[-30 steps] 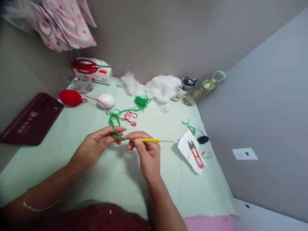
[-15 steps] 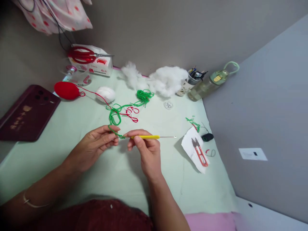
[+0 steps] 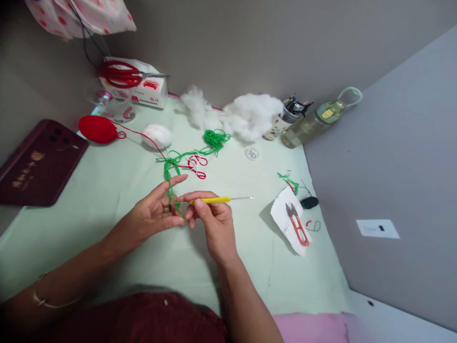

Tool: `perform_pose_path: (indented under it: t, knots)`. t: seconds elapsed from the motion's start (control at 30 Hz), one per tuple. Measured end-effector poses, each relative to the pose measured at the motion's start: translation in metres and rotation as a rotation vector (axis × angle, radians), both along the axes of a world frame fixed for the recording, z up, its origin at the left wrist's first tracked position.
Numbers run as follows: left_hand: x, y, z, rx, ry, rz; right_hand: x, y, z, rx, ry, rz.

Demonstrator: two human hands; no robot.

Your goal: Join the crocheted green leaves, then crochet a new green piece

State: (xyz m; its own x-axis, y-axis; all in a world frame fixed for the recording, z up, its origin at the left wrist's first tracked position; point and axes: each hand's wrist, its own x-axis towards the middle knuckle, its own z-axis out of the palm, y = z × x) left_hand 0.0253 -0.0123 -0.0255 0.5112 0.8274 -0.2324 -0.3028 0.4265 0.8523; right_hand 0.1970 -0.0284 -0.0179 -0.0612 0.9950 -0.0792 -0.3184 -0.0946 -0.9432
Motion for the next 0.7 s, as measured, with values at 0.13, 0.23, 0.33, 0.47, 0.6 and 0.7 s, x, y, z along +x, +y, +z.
perform_pose_path:
  t: [0.13, 0.23, 0.33, 0.47, 0.6, 0.7]
  knots:
    - [-0.001, 0.002, 0.0, -0.002, 0.025, 0.021, 0.001, -0.001, -0.001, 0.016, -0.035, -0.01]
    - [-0.005, 0.003, 0.001, -0.005, 0.026, 0.011, 0.001, -0.002, -0.001, 0.056, -0.046, -0.019]
    - [-0.012, 0.005, 0.004, -0.02, 0.016, -0.048, 0.001, -0.001, -0.001, 0.093, -0.054, -0.019]
    - [-0.015, 0.007, 0.008, -0.019, -0.024, -0.006, 0.003, -0.001, -0.002, 0.124, -0.058, -0.033]
    - [-0.009, 0.007, 0.007, -0.01, 0.0, 0.106, 0.002, -0.002, -0.003, 0.158, -0.102, -0.039]
    - [-0.004, 0.004, 0.006, -0.025, 0.025, 0.159, -0.001, -0.004, -0.001, 0.191, -0.151, -0.049]
